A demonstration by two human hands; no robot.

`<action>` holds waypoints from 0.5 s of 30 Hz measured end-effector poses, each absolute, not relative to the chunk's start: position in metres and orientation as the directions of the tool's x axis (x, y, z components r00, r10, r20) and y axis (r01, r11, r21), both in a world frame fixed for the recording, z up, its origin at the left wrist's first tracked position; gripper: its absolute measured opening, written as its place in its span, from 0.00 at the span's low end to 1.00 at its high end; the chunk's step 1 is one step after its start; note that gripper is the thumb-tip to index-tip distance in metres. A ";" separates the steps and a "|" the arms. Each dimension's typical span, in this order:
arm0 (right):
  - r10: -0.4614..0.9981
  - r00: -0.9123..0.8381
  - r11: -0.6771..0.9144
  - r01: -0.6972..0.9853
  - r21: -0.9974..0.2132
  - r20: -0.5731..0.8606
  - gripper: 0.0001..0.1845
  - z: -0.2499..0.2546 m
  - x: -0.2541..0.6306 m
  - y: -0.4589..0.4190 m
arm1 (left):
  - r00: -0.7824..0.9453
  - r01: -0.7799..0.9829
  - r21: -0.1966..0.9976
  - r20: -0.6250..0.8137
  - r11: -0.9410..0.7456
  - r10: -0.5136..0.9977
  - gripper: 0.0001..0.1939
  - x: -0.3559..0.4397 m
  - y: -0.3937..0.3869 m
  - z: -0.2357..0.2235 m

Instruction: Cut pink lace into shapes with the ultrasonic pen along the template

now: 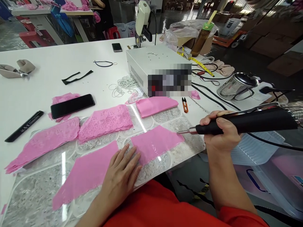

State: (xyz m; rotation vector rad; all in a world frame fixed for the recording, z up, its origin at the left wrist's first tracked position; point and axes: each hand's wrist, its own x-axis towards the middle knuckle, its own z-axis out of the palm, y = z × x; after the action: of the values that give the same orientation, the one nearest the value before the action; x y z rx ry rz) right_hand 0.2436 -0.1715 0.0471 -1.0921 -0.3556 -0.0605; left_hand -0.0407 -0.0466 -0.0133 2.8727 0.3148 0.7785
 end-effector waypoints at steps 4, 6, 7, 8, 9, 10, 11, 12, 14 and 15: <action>0.124 0.942 0.477 0.219 -0.851 0.312 0.04 0.046 0.241 -0.170 | 0.843 0.159 0.185 0.486 -0.970 0.230 0.15 -0.040 -0.046 -0.012; 0.135 0.938 0.480 0.221 -0.849 0.320 0.04 0.045 0.240 -0.168 | 0.845 0.158 0.185 0.483 -0.970 0.229 0.15 -0.040 -0.046 -0.012; 0.139 0.935 0.481 0.224 -0.848 0.326 0.05 0.045 0.239 -0.167 | 0.846 0.159 0.185 0.481 -0.970 0.230 0.15 -0.040 -0.046 -0.012; 0.144 0.932 0.480 0.228 -0.847 0.333 0.05 0.044 0.239 -0.166 | 0.847 0.160 0.185 0.480 -0.970 0.231 0.15 -0.040 -0.046 -0.012; 0.149 0.929 0.481 0.231 -0.846 0.338 0.05 0.044 0.239 -0.166 | 0.846 0.161 0.185 0.479 -0.969 0.232 0.15 -0.040 -0.046 -0.012; 0.154 0.927 0.481 0.231 -0.846 0.341 0.05 0.043 0.239 -0.166 | 0.846 0.161 0.186 0.480 -0.969 0.233 0.15 -0.040 -0.046 -0.012; 0.158 0.926 0.480 0.232 -0.846 0.344 0.05 0.043 0.239 -0.166 | 0.845 0.162 0.187 0.480 -0.969 0.234 0.15 -0.040 -0.046 -0.012; 0.159 0.925 0.480 0.234 -0.846 0.346 0.05 0.043 0.239 -0.166 | 0.845 0.161 0.189 0.481 -0.969 0.234 0.15 -0.040 -0.046 -0.012; 0.162 0.924 0.479 0.234 -0.846 0.347 0.06 0.043 0.239 -0.166 | 0.845 0.159 0.190 0.481 -0.969 0.233 0.15 -0.040 -0.046 -0.012; 0.160 0.924 0.479 0.234 -0.846 0.346 0.06 0.043 0.239 -0.165 | 0.846 0.159 0.190 0.480 -0.969 0.233 0.15 -0.040 -0.046 -0.012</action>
State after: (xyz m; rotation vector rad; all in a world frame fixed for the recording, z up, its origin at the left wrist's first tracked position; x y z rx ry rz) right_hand 0.2387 -0.1653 0.0429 -1.0786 -0.4086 -0.0464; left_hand -0.0403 -0.0465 -0.0121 2.8796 0.3069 0.7767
